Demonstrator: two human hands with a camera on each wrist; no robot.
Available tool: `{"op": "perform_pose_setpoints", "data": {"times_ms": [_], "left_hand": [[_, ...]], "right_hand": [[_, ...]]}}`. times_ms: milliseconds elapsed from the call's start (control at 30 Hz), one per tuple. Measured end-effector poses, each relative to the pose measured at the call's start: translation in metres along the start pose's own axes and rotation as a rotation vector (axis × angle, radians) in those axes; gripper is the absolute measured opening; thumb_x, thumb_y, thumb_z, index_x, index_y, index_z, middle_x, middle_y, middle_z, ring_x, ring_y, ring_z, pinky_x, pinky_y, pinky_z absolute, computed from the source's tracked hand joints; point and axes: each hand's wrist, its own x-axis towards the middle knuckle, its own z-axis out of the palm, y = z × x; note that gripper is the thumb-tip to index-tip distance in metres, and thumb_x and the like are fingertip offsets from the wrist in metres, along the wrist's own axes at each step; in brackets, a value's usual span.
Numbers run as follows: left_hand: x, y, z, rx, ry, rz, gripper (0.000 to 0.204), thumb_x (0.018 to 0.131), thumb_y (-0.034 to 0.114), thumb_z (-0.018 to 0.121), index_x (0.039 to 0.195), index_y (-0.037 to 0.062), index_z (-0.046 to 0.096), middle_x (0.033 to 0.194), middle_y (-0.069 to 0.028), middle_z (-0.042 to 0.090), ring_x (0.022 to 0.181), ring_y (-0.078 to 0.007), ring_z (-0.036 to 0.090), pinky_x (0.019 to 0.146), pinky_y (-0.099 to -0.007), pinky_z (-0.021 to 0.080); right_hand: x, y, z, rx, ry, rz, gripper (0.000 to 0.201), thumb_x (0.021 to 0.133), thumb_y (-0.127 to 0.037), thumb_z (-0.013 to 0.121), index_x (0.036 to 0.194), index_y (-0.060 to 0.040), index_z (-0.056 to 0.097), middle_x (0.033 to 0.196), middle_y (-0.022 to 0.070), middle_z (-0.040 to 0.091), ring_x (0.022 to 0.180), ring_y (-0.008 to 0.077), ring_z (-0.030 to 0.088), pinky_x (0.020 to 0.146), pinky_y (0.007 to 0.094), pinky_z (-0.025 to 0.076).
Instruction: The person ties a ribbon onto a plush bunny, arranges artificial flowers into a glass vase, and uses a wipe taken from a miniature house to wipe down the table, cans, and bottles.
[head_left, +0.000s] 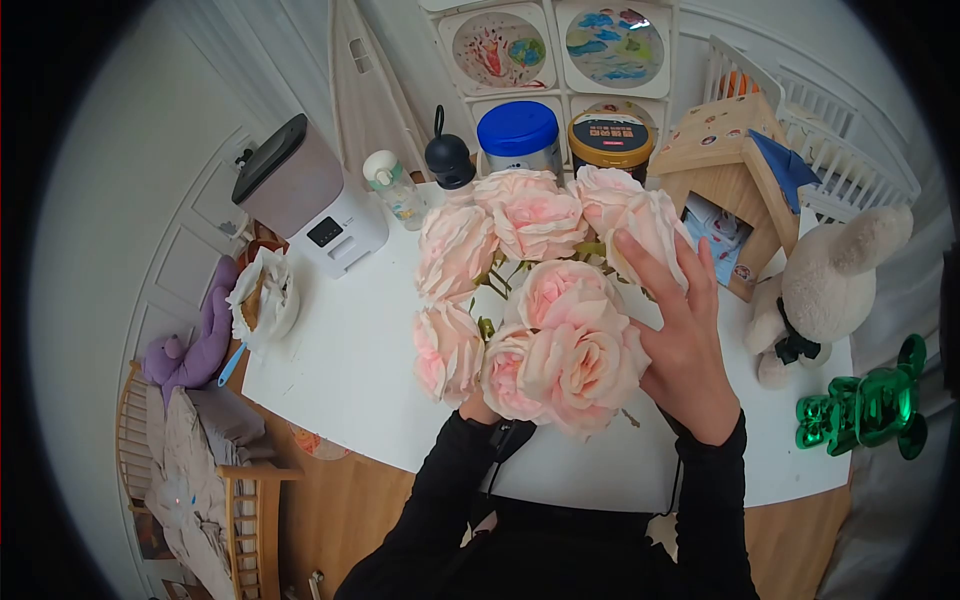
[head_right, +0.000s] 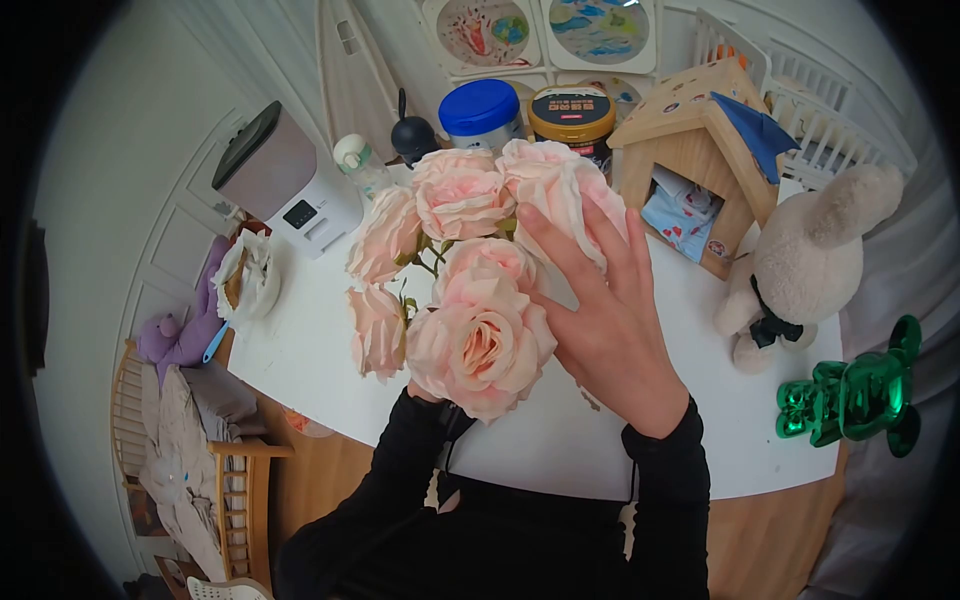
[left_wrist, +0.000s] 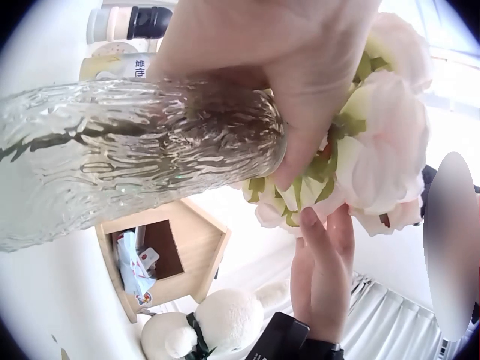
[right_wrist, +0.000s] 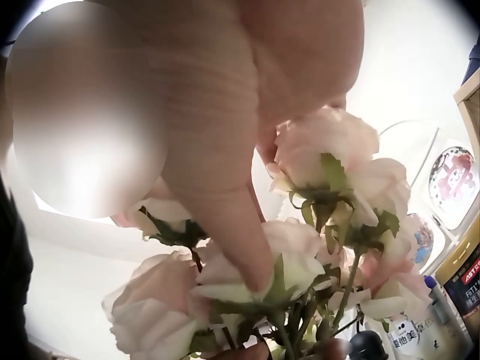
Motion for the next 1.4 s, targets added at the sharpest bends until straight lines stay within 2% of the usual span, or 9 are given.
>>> {"op": "perform_pose_setpoints", "data": {"times_ms": [133,300,567,700,800,833,933,1167,1400], "left_hand": [[0.041,0.012,0.017,0.055,-0.039,0.043,0.038,0.079,0.014,0.060,0.116,0.0102,0.052,0.098,-0.0100,0.060,0.084,-0.0201,0.056,0.076,-0.0286,0.046],[0.000,0.007,-0.017,0.125,-0.087,0.094,0.039,0.080,0.017,0.059,0.117,0.0094,0.052,0.100,-0.0105,0.059,0.086,-0.0208,0.056,0.077,-0.0296,0.046],[0.007,0.007,-0.032,0.237,-0.165,0.179,0.040,0.082,0.020,0.057,0.120,0.0081,0.051,0.105,-0.0112,0.059,0.091,-0.0219,0.056,0.080,-0.0312,0.046],[0.008,0.007,-0.041,0.293,-0.199,0.218,0.041,0.083,0.022,0.056,0.121,0.0075,0.050,0.107,-0.0116,0.058,0.093,-0.0225,0.055,0.081,-0.0320,0.046],[0.010,0.005,-0.048,0.339,-0.222,0.246,0.042,0.083,0.024,0.055,0.121,0.0070,0.050,0.108,-0.0119,0.058,0.095,-0.0229,0.055,0.082,-0.0326,0.046],[0.009,0.005,-0.051,0.354,-0.232,0.256,0.042,0.084,0.024,0.055,0.122,0.0068,0.050,0.109,-0.0120,0.058,0.096,-0.0230,0.055,0.083,-0.0328,0.046],[0.006,0.004,-0.059,0.396,-0.267,0.291,0.043,0.084,0.025,0.054,0.122,0.0064,0.049,0.110,-0.0123,0.057,0.097,-0.0235,0.055,0.084,-0.0334,0.046],[0.013,0.013,-0.066,0.496,-0.332,0.364,0.045,0.086,0.029,0.052,0.124,0.0053,0.048,0.114,-0.0130,0.057,0.102,-0.0245,0.055,0.086,-0.0348,0.046],[0.001,0.021,-0.079,0.593,-0.400,0.439,0.047,0.088,0.032,0.051,0.126,0.0041,0.047,0.117,-0.0137,0.056,0.106,-0.0255,0.054,0.088,-0.0362,0.046]], "right_hand": [[-0.002,0.009,0.002,-0.018,0.033,-0.061,0.013,0.065,-0.004,0.072,0.076,-0.0042,0.065,0.135,0.0035,0.051,0.126,0.0378,0.039,0.108,0.0573,0.029],[-0.004,0.014,0.000,0.004,0.042,-0.090,0.014,0.063,-0.001,0.070,0.075,-0.0036,0.063,0.129,0.0026,0.057,0.122,0.0382,0.042,0.106,0.0560,0.033],[-0.011,0.013,-0.036,0.150,0.111,-0.032,0.045,0.058,-0.010,0.075,0.102,-0.0127,0.065,0.132,0.0107,0.055,0.129,0.0380,0.042,0.109,0.0590,0.023],[-0.011,-0.005,-0.039,0.222,0.050,-0.090,0.053,0.061,-0.014,0.075,0.113,-0.0175,0.064,0.132,0.0088,0.055,0.130,0.0357,0.043,0.109,0.0586,0.023],[-0.005,-0.007,-0.027,0.163,-0.060,-0.166,0.046,0.061,-0.013,0.075,0.106,-0.0162,0.065,0.131,0.0042,0.056,0.127,0.0321,0.047,0.109,0.0588,0.024],[-0.004,-0.005,-0.024,0.172,-0.025,-0.148,0.033,0.061,-0.011,0.075,0.092,-0.0133,0.065,0.122,0.0003,0.061,0.123,0.0289,0.050,0.109,0.0594,0.024],[-0.006,0.003,-0.026,0.090,-0.033,-0.119,0.024,0.059,-0.009,0.074,0.080,-0.0109,0.062,0.111,-0.0002,0.063,0.121,0.0278,0.052,0.110,0.0600,0.024],[-0.006,0.005,-0.028,0.095,-0.103,-0.105,0.024,0.058,-0.008,0.074,0.080,-0.0100,0.062,0.105,0.0002,0.063,0.117,0.0257,0.054,0.110,0.0609,0.023],[-0.008,0.009,-0.044,0.180,0.067,-0.061,0.033,0.061,-0.014,0.074,0.093,-0.0113,0.068,0.113,0.0068,0.065,0.115,0.0302,0.055,0.108,0.0586,0.026]]}}
